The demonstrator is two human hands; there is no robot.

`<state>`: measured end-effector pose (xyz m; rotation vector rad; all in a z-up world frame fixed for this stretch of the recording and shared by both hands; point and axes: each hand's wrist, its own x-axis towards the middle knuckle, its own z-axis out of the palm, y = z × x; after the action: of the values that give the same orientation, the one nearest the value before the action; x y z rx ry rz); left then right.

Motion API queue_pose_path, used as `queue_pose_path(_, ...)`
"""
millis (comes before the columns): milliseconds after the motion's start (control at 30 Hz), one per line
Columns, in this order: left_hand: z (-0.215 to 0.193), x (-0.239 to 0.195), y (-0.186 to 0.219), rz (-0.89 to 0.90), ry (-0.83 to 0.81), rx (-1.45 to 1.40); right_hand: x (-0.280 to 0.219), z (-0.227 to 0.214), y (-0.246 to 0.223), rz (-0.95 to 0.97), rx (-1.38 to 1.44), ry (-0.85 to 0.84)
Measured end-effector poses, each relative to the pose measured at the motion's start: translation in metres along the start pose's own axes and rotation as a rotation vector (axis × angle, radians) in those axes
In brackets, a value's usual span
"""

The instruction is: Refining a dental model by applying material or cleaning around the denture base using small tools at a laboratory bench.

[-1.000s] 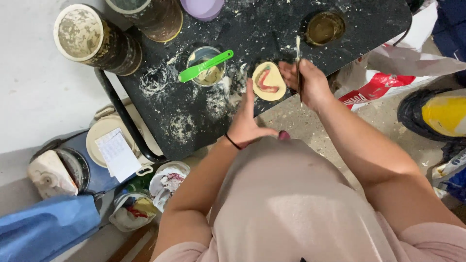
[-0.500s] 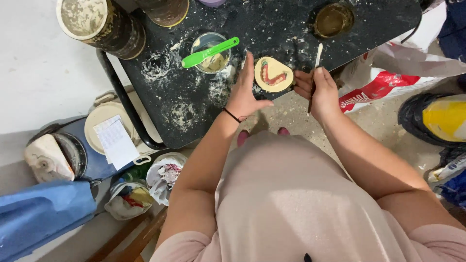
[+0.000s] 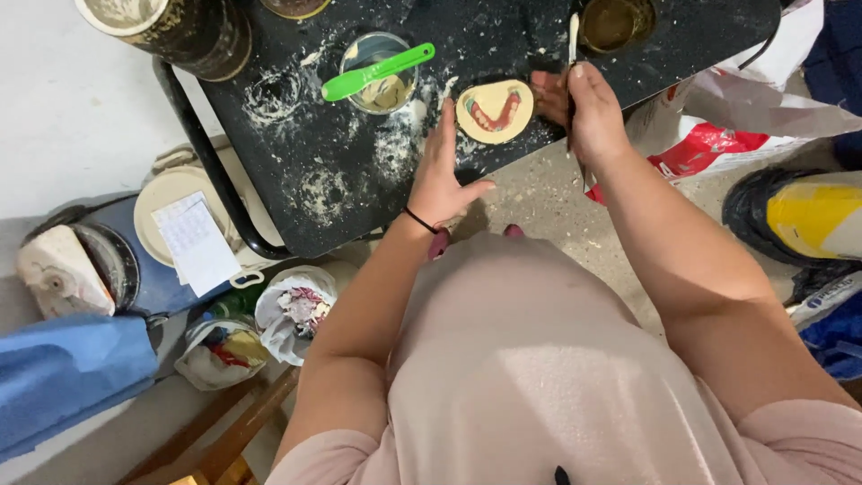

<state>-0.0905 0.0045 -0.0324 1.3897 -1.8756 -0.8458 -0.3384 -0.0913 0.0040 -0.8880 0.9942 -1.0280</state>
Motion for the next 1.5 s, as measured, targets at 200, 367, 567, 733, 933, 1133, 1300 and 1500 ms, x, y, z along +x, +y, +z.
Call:
queue_pose_path(200, 0.002, 0.002, -0.006, 0.019, 0.126, 0.304, -0.017, -0.029, 0.005, -0.373, -0.626, -0.013)
queue_pose_path(367, 0.003, 0.005, 0.002, 0.110, 0.131, 0.421, -0.032, -0.018, 0.004, -0.420, -0.850, -0.134)
queue_pose_path(567, 0.003, 0.005, 0.012, 0.150, 0.040, 0.415, -0.038, -0.009, 0.005, -0.548, -1.028, -0.258)
queue_pose_path(733, 0.002, 0.006, 0.015, 0.126, 0.023, 0.423, -0.034, -0.011, 0.006, -0.547, -1.088, -0.287)
queue_pose_path(933, 0.002, 0.004, 0.018, 0.107, 0.016, 0.456, -0.038, -0.009, 0.004, -0.535, -1.111, -0.297)
queue_pose_path(1133, 0.005, 0.004, 0.014, 0.130, 0.042, 0.444, -0.037, -0.009, 0.002, -0.526, -1.127, -0.300)
queue_pose_path(1300, 0.003, -0.002, 0.013, 0.137, 0.088, 0.383, -0.019, -0.016, 0.003, -0.520, -1.000, -0.236)
queue_pose_path(1500, -0.031, -0.022, 0.007, 0.076, 0.190, 0.543, 0.012, 0.043, -0.053, -0.686, -1.449, -0.329)
